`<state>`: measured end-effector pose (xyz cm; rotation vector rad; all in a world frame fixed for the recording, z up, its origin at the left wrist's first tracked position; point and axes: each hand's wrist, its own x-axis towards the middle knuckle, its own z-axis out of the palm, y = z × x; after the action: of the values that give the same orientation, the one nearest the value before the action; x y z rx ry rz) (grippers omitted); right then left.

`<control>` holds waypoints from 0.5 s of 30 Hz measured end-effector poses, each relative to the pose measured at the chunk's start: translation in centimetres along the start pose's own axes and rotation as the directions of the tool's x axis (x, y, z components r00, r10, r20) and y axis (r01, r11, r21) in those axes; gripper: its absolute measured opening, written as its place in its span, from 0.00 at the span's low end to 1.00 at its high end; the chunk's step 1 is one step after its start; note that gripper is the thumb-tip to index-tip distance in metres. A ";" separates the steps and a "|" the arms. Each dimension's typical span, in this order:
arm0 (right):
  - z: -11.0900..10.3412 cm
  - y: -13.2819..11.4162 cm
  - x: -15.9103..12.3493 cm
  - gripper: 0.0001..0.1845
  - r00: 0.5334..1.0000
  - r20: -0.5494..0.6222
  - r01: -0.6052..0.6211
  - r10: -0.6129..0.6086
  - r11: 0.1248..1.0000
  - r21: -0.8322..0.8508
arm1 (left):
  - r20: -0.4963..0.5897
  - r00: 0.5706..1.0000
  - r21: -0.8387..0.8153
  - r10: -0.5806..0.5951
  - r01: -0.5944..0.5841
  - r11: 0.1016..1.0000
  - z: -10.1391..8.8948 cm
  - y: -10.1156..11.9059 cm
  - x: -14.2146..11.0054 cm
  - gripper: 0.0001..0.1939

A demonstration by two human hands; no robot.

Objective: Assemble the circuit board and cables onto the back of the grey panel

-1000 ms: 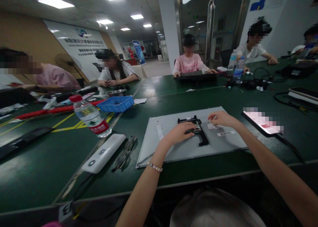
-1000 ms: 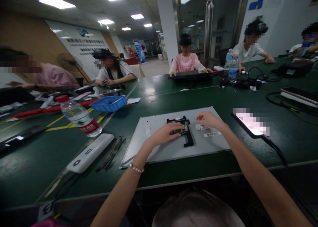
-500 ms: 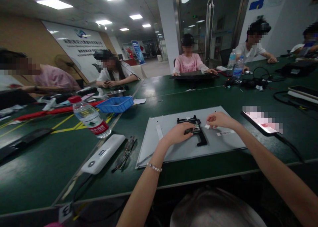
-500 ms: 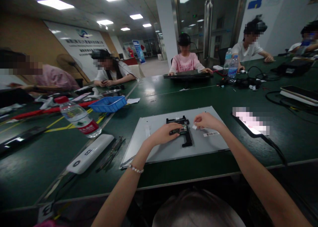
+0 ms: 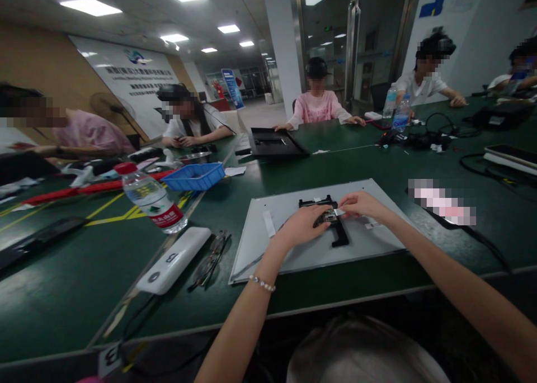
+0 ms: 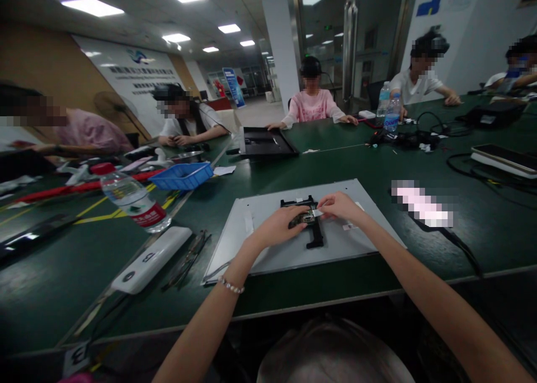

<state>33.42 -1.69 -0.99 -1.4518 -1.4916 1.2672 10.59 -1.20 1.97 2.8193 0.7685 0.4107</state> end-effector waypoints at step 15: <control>0.4 -0.4 -0.7 0.08 0.997 0.074 0.021 -0.019 0.999 -0.035 | -0.065 0.991 0.142 0.115 -0.105 0.984 1.2 1.2 0.5 0.16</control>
<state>33.02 -2.36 -0.59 -1.4232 -1.5810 1.3007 11.94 -2.04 1.28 3.0014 0.6822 0.4978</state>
